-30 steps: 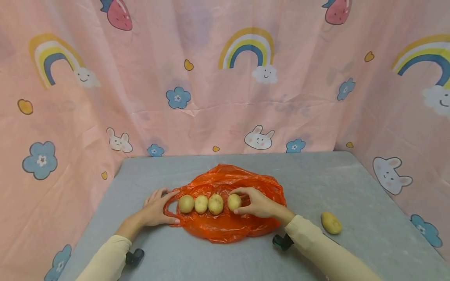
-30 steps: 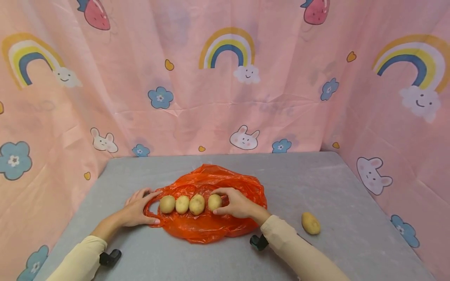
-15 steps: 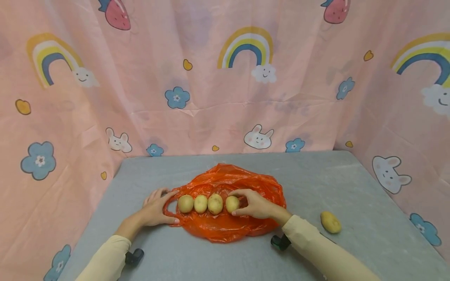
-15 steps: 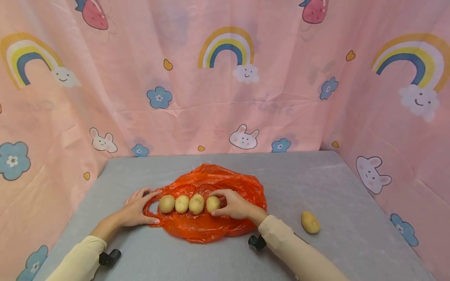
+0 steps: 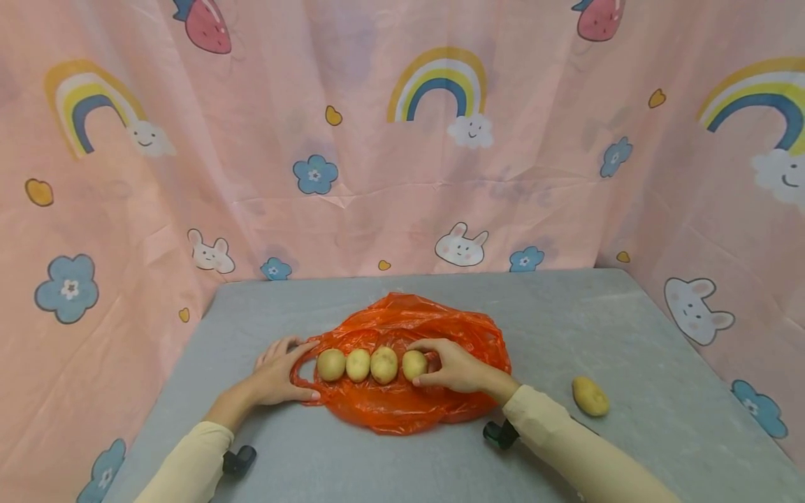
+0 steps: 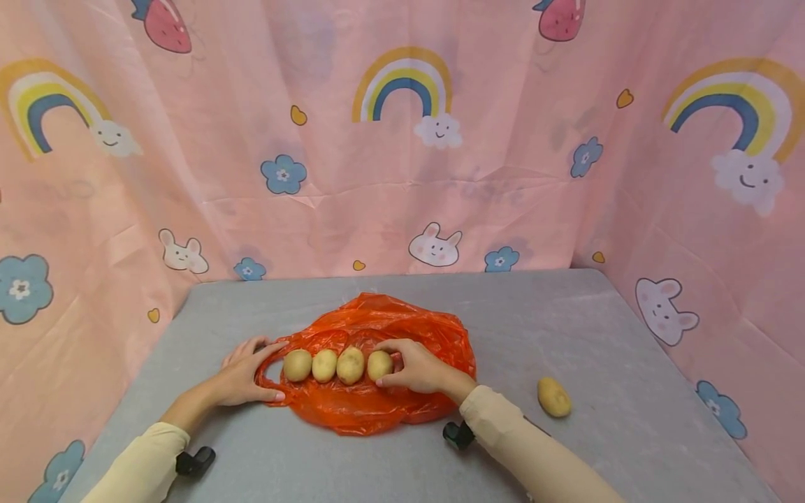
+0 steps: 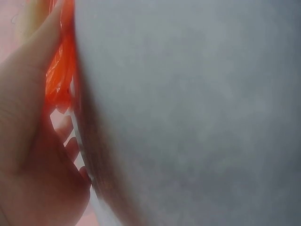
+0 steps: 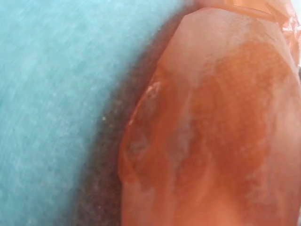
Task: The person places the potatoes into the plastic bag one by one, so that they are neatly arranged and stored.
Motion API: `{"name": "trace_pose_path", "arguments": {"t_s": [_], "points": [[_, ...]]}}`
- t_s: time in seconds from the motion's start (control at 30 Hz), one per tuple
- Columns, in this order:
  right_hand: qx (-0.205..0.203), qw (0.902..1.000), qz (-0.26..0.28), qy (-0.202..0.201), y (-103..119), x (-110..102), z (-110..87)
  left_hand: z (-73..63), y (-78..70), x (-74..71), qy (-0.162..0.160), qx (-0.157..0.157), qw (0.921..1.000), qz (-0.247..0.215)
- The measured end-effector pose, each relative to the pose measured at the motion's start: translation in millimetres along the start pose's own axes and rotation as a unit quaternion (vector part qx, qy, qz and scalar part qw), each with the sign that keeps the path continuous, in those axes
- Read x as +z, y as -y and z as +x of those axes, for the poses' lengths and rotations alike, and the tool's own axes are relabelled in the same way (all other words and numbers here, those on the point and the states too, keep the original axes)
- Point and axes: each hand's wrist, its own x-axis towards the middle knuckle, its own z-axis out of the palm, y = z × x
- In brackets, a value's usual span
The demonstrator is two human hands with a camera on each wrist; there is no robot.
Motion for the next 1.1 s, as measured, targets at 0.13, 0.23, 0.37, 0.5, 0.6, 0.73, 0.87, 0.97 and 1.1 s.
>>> {"name": "trace_pose_path", "arguments": {"t_s": [0.13, 0.23, 0.37, 0.5, 0.6, 0.73, 0.87, 0.97, 1.1], "points": [[-0.007, 0.9998, -0.007, -0.017, 1.3, 1.9, 2.0, 0.3, 0.3, 0.4, 0.0, 0.0, 1.0, 0.003], [-0.009, 0.9994, -0.007, -0.033, 3.2, 3.6, 4.1, 0.4, 0.2, 0.1, 0.001, 0.0, 1.0, 0.005], [-0.002, 0.9991, -0.008, -0.041, 4.5, 3.4, 5.3, 0.5, -0.3, -0.1, 0.003, -0.001, 1.0, 0.005], [0.007, 0.999, -0.026, -0.037, 3.3, 1.3, 3.2, 0.8, -0.3, 0.1, 0.007, 0.0, 1.0, 0.006], [0.014, 0.9989, -0.035, -0.027, 2.6, 1.2, 1.3, 0.3, -0.7, -0.2, 0.009, -0.001, 0.9999, 0.008], [0.014, 0.9984, -0.051, -0.02, 3.9, 2.9, 1.1, 0.3, -1.0, -0.5, 0.009, -0.004, 0.9999, 0.01], [0.009, 0.997, -0.071, -0.031, 5.5, 5.2, 2.2, 0.6, -0.7, -0.1, 0.01, -0.002, 0.9999, 0.012], [0.005, 0.9961, -0.078, -0.042, 5.4, 5.7, 2.6, 1.1, -1.0, 0.3, 0.007, 0.001, 0.9999, 0.008], [0.005, 0.9967, -0.069, -0.044, 4.6, 6.1, 2.5, 0.2, -2.2, 1.6, 0.004, 0.004, 1.0, 0.0]]}}
